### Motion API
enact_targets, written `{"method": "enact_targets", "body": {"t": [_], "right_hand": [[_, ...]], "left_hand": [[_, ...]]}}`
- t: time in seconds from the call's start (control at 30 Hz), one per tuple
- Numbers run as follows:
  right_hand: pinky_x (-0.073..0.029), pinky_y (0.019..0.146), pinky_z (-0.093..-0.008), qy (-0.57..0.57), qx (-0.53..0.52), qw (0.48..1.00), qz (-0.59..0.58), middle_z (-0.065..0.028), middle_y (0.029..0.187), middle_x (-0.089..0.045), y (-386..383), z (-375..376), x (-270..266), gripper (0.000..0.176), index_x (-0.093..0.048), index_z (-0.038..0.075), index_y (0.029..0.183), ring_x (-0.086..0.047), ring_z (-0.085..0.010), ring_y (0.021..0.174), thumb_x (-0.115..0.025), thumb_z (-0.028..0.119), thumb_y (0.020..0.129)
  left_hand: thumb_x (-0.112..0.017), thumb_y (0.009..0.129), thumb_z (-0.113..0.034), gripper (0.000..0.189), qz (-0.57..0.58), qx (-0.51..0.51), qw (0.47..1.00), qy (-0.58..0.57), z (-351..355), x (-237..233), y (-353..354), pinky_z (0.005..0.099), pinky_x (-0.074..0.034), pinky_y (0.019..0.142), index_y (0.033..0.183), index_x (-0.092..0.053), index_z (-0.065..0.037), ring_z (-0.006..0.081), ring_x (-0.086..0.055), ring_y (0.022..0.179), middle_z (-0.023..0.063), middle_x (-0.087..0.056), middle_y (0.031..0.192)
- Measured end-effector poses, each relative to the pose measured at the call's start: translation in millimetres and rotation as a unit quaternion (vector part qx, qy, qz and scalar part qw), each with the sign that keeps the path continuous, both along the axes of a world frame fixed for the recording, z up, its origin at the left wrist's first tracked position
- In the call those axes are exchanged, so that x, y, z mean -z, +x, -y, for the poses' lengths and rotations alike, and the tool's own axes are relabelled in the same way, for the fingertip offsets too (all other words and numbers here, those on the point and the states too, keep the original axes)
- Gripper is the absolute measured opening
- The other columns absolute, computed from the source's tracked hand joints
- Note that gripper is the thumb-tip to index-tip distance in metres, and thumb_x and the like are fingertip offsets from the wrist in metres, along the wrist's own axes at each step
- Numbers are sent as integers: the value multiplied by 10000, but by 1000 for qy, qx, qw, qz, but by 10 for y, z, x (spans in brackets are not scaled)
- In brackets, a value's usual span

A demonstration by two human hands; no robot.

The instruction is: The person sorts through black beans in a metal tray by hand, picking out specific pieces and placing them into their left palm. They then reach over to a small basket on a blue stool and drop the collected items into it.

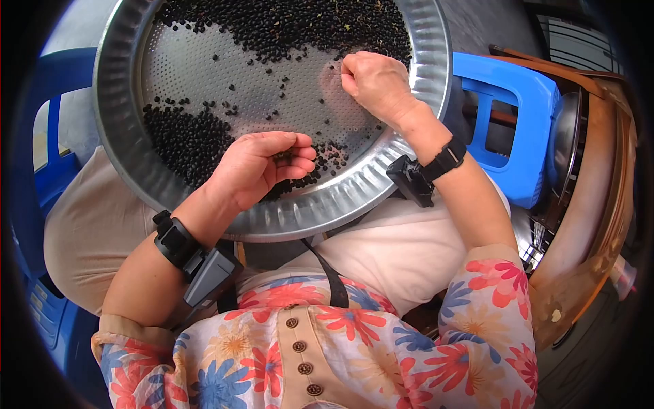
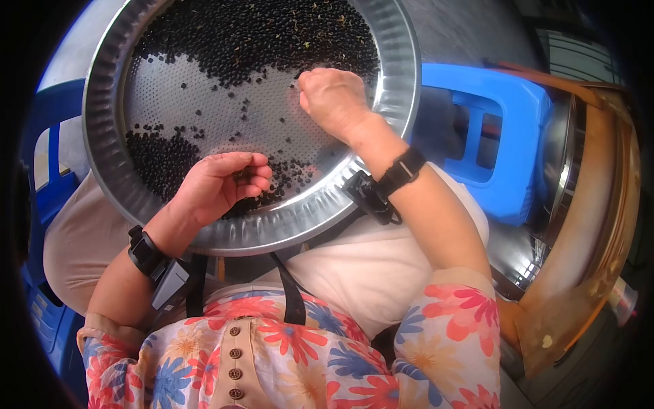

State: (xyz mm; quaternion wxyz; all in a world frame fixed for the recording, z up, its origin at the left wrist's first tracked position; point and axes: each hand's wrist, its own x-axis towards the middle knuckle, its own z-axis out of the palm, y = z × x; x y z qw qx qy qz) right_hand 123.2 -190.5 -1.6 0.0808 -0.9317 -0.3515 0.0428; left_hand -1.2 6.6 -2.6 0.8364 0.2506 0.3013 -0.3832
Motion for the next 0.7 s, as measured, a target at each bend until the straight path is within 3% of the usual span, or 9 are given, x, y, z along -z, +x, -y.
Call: {"method": "enact_targets", "body": {"t": [0.1, 0.17, 0.27, 0.43, 0.7], "right_hand": [[-465, 585, -370, -1, 27, 999, -29, -81, 671, -580, -31, -2, -60, 89, -595, 62, 715, -582, -266, 629, -569, 141, 748], [-470, 631, -383, 4, 77, 989, -124, -97, 736, -603, -100, 34, -180, 99, -586, 64, 721, -596, -277, 704, -546, 149, 751], [-463, 619, -381, 6, 93, 983, -159, -96, 711, -595, -215, 151, -188, 99, -583, 67, 702, -591, -275, 689, -550, 147, 750], [-461, 616, -378, 44, 93, 985, -140, -91, 705, -584, -258, 211, -128, 82, -583, 74, 724, -583, -271, 683, -559, 147, 751], [-461, 617, -379, 13, 59, 994, -93, -86, 690, -572, -267, 169, -46, 112, -561, 63, 718, -580, -260, 681, -560, 167, 761]], "left_hand": [[-452, 907, -119, 232, 6, 1, 1000, -1, -28, -3, -4, 264, -533, 677, 990, -559, 69, 197, -629, 758, 141, -619, 888], [-449, 913, -138, 244, 9, -3, 1000, -3, -38, 6, -15, 261, -530, 685, 999, -558, 63, 199, -629, 767, 141, -621, 896], [-463, 899, -102, 213, 7, -2, 1000, -4, -32, -4, -3, 267, -536, 674, 974, -564, 70, 188, -629, 751, 134, -620, 876], [-466, 897, -96, 208, 7, 8, 1000, 5, 15, -22, 12, 263, -535, 673, 971, -564, 71, 187, -628, 746, 136, -619, 876], [-453, 910, -135, 236, 4, 13, 1000, 4, 25, 38, 11, 264, -525, 679, 989, -567, 56, 197, -623, 767, 136, -620, 893]]}}
